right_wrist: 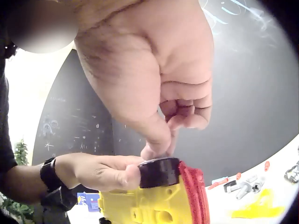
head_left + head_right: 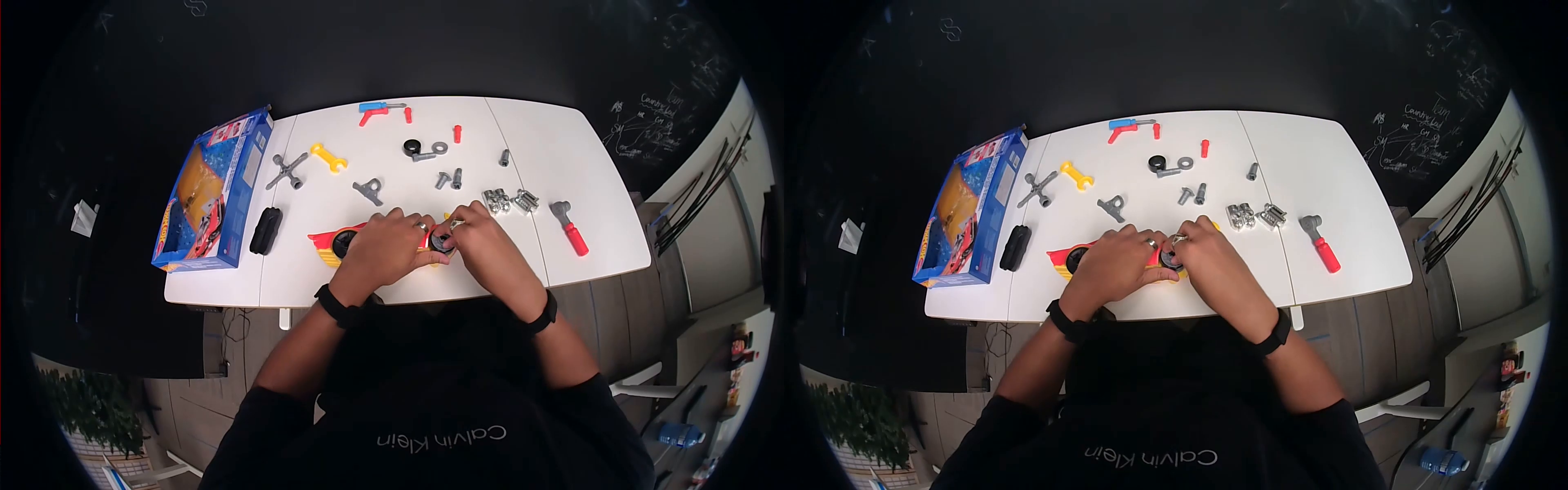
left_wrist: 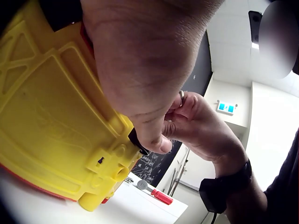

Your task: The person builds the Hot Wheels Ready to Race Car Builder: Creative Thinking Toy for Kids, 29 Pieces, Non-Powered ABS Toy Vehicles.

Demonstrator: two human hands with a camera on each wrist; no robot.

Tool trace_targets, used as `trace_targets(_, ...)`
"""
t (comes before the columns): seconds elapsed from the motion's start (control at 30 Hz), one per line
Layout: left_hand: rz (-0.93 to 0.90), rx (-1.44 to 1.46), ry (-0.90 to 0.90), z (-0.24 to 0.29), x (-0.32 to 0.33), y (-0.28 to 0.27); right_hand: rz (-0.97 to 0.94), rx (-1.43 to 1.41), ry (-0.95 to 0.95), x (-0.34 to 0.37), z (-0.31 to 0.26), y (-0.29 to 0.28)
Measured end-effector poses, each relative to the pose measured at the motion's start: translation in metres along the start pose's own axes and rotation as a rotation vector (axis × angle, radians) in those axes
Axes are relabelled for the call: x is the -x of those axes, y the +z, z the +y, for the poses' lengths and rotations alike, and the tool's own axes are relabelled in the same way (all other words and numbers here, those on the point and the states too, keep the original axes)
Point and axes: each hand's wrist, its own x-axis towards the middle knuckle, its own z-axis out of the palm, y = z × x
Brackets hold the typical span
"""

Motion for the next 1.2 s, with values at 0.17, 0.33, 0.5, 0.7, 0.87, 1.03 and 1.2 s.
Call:
trace_targets(0.17, 0.024, -0.037, 0.015, -0.003, -0.003, 0.003, 0.072, 0.041, 0.09, 0.0, -0.016, 0.006)
trace_targets(0.33, 0.036, -0.011, 0.022, 0.0, -0.002, 0.0, 0.052, 0.227, 0.136, -0.001, -0.031, 0.01)
trace_targets(0.5, -0.049, -0.066, 0.015, 0.004, -0.002, -0.006, 0.064, 0.233, 0.135, 0.007, -0.03, 0.016)
trace_targets(0.7, -0.005, -0.183, -0.001, -0.004, -0.004, 0.002, 0.057, -0.216, 0.331, -0.014, 0.035, -0.03)
trace_targets(0.87, -0.078, 0.101, -0.365, 0.013, 0.0, -0.066, -0.034, 0.168, 0.579, -0.047, 0.083, -0.057)
trace_targets(1.03, 0.592, 0.953, -0.064, -0.024, 0.043, -0.067, -0.355, 0.251, 0.621, -0.096, 0.104, -0.046)
trace_targets(1.2, 0.786, 1.622, -0.155, -0.066, 0.081, -0.006, -0.29, 0.159, 0.304, -0.165, 0.173, 0.03)
